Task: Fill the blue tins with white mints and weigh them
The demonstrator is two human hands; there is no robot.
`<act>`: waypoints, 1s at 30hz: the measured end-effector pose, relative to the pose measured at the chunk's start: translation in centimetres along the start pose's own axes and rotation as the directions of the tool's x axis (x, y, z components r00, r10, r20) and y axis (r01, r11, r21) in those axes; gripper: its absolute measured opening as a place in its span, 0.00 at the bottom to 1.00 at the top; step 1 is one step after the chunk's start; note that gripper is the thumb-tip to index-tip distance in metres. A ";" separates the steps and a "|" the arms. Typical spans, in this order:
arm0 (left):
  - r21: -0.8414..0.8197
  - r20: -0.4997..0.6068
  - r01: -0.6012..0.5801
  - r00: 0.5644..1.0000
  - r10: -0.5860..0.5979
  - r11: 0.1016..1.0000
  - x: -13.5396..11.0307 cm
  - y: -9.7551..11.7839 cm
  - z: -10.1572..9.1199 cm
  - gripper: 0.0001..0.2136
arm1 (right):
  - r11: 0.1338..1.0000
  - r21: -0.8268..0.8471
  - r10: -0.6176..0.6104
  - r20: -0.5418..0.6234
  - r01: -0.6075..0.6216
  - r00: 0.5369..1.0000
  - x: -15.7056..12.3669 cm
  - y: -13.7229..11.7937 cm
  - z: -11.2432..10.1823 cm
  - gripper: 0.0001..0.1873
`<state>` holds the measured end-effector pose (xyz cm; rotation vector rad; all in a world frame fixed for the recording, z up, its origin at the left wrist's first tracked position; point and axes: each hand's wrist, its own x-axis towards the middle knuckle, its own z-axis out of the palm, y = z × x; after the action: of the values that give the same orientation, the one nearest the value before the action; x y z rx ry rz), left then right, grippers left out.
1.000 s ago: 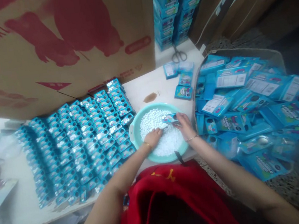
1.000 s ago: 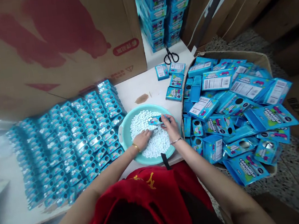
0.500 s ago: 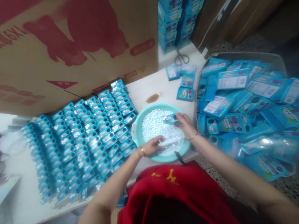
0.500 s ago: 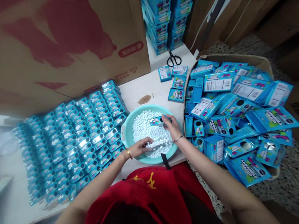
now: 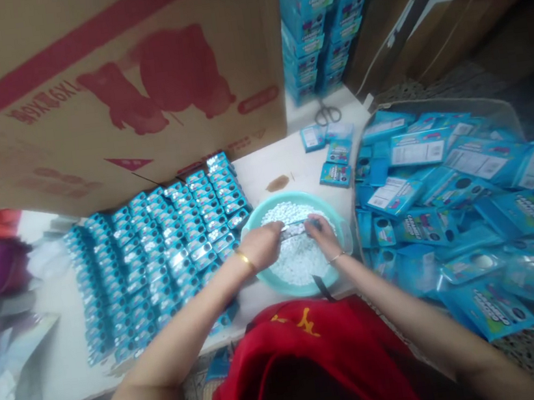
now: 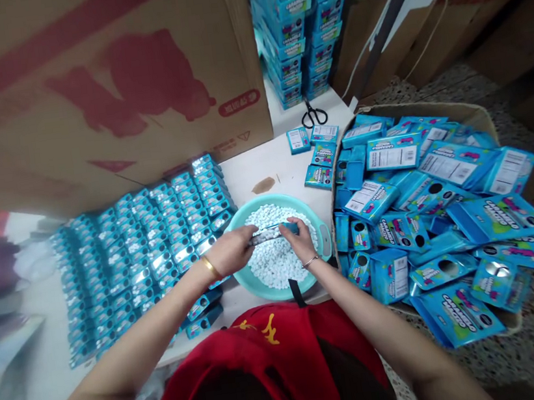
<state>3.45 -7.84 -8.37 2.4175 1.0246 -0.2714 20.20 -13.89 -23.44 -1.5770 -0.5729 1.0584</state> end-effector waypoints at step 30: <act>-0.351 0.117 -0.097 0.982 0.146 0.931 3.7 -4.8 16.5 0.13 | 0.952 0.248 0.183 0.000 -0.177 0.983 0.6 -2.2 -1.2 0.23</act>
<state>2.76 -11.16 -25.61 2.1004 0.7813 -0.1982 21.85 -13.42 -21.53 -1.4377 -0.2713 1.1979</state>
